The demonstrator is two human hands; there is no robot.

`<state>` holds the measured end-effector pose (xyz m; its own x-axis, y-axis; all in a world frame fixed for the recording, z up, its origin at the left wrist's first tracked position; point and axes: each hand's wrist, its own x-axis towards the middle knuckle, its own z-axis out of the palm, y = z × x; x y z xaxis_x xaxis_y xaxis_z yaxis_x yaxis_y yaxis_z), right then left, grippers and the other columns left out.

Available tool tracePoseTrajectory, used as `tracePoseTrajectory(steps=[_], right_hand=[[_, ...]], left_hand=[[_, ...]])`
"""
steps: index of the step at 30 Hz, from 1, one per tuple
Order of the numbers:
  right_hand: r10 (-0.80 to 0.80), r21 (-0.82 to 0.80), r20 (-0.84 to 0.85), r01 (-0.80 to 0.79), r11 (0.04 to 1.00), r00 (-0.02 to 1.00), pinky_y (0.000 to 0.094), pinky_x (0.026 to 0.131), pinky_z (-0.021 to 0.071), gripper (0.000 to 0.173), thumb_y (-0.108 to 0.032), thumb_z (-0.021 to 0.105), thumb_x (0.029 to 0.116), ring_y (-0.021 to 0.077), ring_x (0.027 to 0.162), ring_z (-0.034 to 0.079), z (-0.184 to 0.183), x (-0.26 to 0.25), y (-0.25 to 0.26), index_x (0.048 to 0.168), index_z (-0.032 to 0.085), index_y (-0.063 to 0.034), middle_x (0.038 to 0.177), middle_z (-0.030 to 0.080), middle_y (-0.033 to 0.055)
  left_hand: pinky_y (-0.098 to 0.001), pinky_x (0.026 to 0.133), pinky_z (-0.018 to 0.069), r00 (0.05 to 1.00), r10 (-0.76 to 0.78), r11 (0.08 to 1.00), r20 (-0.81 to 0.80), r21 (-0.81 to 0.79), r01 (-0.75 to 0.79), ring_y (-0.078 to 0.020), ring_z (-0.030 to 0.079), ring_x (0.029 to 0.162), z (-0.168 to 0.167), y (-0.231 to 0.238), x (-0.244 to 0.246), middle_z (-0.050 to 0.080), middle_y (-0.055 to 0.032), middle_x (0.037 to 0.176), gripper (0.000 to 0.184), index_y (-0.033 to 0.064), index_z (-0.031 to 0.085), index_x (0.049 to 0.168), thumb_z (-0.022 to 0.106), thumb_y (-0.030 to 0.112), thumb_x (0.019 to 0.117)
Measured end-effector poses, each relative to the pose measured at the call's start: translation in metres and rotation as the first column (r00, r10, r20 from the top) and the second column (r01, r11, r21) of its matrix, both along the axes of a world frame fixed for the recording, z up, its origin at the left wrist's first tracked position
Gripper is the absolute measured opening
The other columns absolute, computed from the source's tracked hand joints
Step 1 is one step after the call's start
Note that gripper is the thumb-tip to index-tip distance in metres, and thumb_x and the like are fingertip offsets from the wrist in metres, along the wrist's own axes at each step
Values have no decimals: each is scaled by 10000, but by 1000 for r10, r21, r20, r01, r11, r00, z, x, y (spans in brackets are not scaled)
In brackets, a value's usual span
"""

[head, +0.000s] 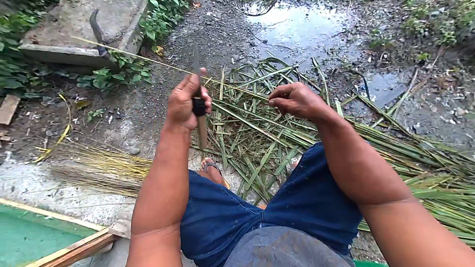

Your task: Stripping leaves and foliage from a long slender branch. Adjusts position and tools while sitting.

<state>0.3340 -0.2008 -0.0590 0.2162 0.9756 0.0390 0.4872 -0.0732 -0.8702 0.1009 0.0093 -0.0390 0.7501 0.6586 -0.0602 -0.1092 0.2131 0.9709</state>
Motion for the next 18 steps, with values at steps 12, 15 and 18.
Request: tracePoseTrajectory(steps=[12, 15, 18], right_hand=[[99, 59, -1, -99, 993, 995, 237, 534, 502, 195, -146, 574, 1032, 28, 524, 536, -3, -9, 14, 1043, 731, -30, 690, 632, -5], [110, 66, 1, -110, 992, 994, 223, 513, 474, 189, -150, 579, 1024, 14, 511, 510, -4, -2, 7, 1016, 734, -43, 669, 615, -21], [77, 63, -4, -76, 995, 997, 223, 521, 479, 173, -144, 591, 1020, 20, 519, 517, -2, -2, 4, 1014, 732, -44, 688, 626, -14]], left_hand=[[-227, 472, 539, 946, -295, 953, -131, -110, 282, -83, 588, 512, -25, -58, 32, 588, -6, 670, 338, 62, 553, 1376, 454, 212, 1089], [-214, 479, 529, 990, -140, 988, -34, -75, 137, -56, 564, 504, -14, -28, 19, 557, 48, 639, 322, 140, 561, 1336, 361, 259, 1112], [-232, 462, 524, 999, 4, 996, 51, -88, 0, -69, 561, 488, -5, -12, 13, 546, 63, 609, 334, 205, 567, 1308, 306, 309, 1128]])
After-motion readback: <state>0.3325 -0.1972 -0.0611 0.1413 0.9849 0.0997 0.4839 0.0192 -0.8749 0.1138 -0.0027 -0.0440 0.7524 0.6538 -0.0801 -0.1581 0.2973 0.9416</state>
